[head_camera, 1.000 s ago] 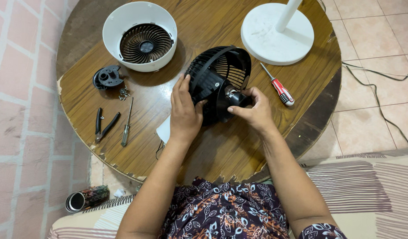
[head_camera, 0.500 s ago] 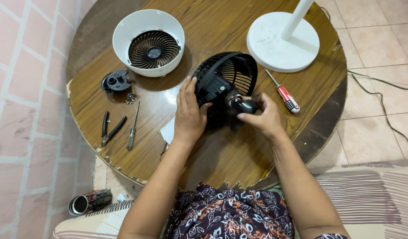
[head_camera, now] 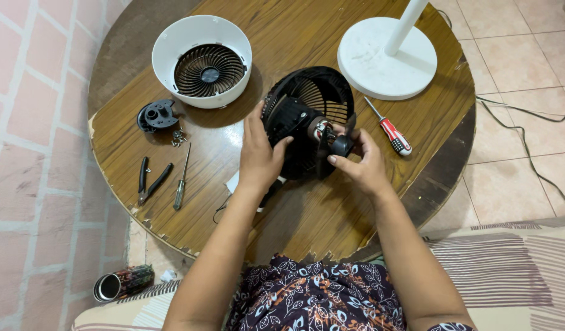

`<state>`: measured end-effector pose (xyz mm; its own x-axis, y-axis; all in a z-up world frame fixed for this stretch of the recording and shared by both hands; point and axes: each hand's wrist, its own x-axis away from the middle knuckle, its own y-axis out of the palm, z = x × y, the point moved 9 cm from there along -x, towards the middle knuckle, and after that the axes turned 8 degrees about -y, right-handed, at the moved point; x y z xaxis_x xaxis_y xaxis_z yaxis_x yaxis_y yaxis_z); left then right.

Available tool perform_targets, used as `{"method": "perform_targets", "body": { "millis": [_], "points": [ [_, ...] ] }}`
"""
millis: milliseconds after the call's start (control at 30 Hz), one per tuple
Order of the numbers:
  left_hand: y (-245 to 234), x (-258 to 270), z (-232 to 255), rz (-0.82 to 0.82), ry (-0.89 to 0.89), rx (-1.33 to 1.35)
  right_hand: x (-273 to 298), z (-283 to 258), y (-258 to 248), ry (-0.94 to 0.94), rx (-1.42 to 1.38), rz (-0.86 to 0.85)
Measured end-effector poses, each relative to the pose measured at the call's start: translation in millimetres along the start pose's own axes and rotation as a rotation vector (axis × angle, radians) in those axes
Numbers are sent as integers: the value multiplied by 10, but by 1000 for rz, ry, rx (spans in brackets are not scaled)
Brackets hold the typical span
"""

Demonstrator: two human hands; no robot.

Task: The person assembles a standing fan by attaching the front grille to the motor housing and securing it with a screw. They then place the fan blade into the housing and attach the rear grille, tightening the central nut to complete the assembly.

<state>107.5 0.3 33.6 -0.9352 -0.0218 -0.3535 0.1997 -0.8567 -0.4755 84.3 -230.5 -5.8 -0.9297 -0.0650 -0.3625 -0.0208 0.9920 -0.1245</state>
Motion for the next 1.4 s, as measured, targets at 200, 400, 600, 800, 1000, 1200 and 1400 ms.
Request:
{"method": "perform_targets", "body": {
  "millis": [200,400,600,800,1000,1200,1400],
  "points": [
    [320,-64,-299,-80,-201,196,94,-445,-132,-66,395,159],
    [529,-49,-494,-130,-291,544,92,-894,-91,-318,839,179],
    [461,0,-658,-174,-353,499,25,-1109,196,-446,911,89],
    [237,123,-714,-177,-413,797,-153,-1244,588,-511,883,14],
    [-146,245,-861,-162,-555,802,-372,-1319,995,-571,847,-85],
    [-659,309,-940,-26,-434,865,-519,-1374,1368,-591,856,-185],
    [-970,340,-1200,89,-493,769,-677,-1358,1690,-606,858,-254]
  ]
}}
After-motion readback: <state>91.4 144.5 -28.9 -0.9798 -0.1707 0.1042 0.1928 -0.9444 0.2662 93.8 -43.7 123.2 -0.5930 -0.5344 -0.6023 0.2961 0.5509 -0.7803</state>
